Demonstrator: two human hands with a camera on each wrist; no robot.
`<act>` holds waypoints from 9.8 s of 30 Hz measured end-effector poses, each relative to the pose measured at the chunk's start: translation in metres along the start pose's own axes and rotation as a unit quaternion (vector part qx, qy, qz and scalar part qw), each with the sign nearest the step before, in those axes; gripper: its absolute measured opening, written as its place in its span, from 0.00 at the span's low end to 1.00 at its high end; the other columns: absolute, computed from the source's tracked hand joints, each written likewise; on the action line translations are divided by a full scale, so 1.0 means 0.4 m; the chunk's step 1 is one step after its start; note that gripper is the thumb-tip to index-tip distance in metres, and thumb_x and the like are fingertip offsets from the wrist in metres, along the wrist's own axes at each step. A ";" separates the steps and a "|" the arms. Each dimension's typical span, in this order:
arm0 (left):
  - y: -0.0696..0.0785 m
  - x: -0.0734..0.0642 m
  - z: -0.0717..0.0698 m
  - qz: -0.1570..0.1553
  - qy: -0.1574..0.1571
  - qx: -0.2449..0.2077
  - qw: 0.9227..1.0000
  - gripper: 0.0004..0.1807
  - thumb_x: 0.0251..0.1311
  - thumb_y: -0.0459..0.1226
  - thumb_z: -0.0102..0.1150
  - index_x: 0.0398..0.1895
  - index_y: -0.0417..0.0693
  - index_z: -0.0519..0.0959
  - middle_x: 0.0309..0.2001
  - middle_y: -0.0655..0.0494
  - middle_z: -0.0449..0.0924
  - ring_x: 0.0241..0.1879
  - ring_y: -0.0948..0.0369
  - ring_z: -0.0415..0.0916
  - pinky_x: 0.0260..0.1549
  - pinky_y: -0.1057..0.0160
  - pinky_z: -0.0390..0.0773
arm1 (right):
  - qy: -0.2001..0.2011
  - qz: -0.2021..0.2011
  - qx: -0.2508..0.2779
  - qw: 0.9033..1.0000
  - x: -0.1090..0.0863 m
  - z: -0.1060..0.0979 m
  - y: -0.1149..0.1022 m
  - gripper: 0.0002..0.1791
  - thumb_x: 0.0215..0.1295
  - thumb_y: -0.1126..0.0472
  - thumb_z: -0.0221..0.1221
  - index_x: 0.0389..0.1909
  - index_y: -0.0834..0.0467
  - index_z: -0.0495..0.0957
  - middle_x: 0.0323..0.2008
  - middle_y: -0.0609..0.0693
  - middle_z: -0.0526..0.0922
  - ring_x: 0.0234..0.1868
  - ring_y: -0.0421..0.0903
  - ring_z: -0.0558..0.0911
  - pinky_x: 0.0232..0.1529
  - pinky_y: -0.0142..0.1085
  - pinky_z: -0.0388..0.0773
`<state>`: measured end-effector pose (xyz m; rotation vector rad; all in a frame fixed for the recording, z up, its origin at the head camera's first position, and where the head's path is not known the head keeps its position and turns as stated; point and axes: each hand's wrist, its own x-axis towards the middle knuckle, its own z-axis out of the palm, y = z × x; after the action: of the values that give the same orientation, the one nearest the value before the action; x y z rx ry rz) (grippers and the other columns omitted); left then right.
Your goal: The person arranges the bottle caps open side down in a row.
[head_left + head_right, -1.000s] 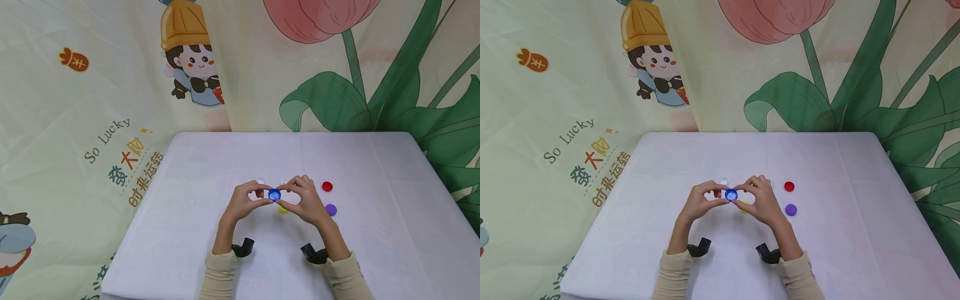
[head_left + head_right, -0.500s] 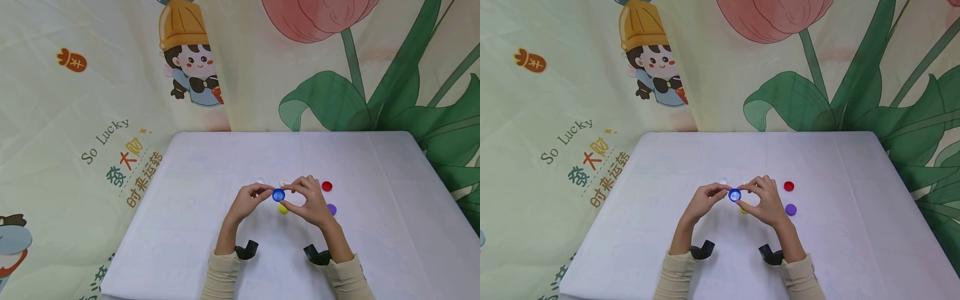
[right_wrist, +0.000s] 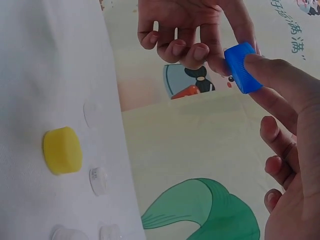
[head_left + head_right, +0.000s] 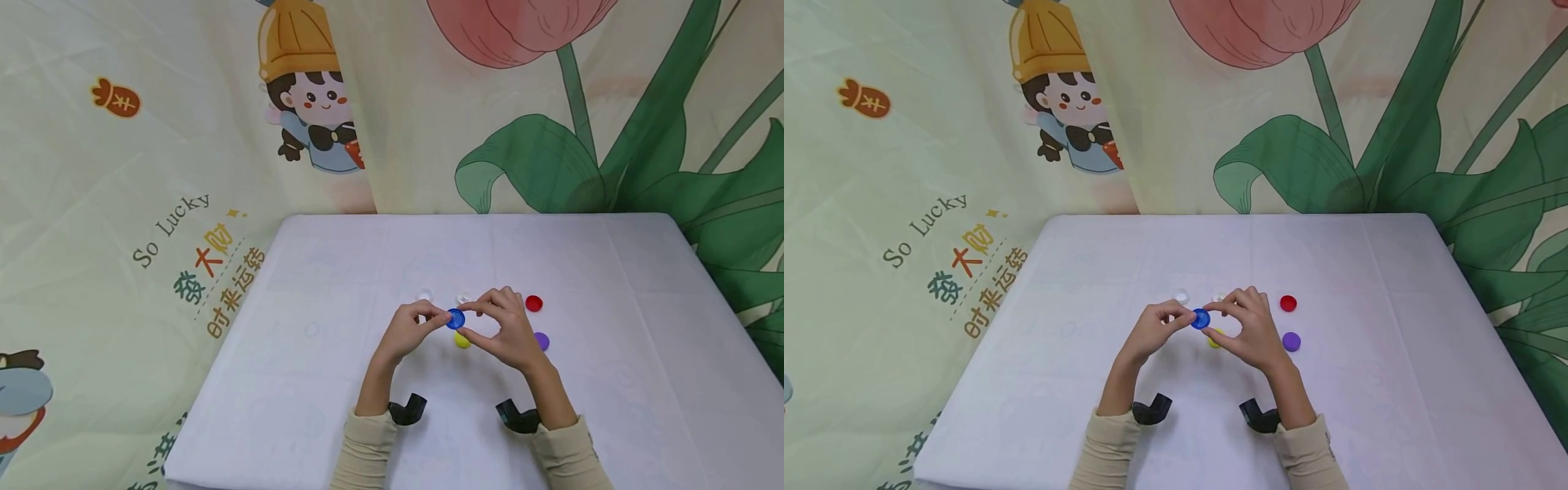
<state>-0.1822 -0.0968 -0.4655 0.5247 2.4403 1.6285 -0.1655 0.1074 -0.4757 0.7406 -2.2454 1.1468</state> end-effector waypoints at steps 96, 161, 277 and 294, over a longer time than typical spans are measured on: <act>-0.135 -0.018 -0.093 -0.002 0.057 0.307 0.950 0.15 0.44 0.46 0.68 0.38 0.58 0.83 0.20 0.67 0.72 0.30 0.58 0.69 0.33 0.59 0.56 | -0.104 0.065 -0.110 0.986 0.001 0.242 0.057 0.18 0.45 0.45 0.66 0.37 0.49 0.82 0.17 0.38 0.66 0.25 0.38 0.61 0.32 0.34 0.55; -0.103 0.118 -0.088 0.126 0.102 0.182 0.970 0.17 0.46 0.46 0.66 0.39 0.50 0.82 0.22 0.60 0.71 0.28 0.63 0.68 0.27 0.65 0.69 | -0.118 0.100 -0.069 0.986 0.141 0.107 0.091 0.22 0.46 0.45 0.65 0.42 0.49 0.82 0.29 0.48 0.75 0.33 0.43 0.65 0.36 0.38 0.57; -0.030 0.076 -0.038 0.203 0.129 0.117 0.963 0.16 0.46 0.42 0.66 0.41 0.49 0.82 0.21 0.58 0.72 0.25 0.62 0.68 0.26 0.66 0.69 | -0.020 0.107 0.069 0.992 0.092 0.040 0.063 0.19 0.46 0.50 0.67 0.40 0.50 0.81 0.24 0.45 0.76 0.30 0.41 0.65 0.31 0.40 0.59; -0.168 0.171 -0.106 0.007 0.046 0.272 0.961 0.16 0.48 0.43 0.65 0.41 0.50 0.82 0.19 0.59 0.72 0.22 0.63 0.65 0.20 0.68 0.64 | -0.180 0.201 -0.100 0.958 0.160 0.212 0.168 0.20 0.47 0.45 0.65 0.40 0.50 0.82 0.20 0.42 0.73 0.30 0.43 0.67 0.35 0.37 0.56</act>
<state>-0.2726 -0.1310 -0.5064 0.5420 2.9611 0.9810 -0.2723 0.0545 -0.5154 0.4455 -2.8681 0.9926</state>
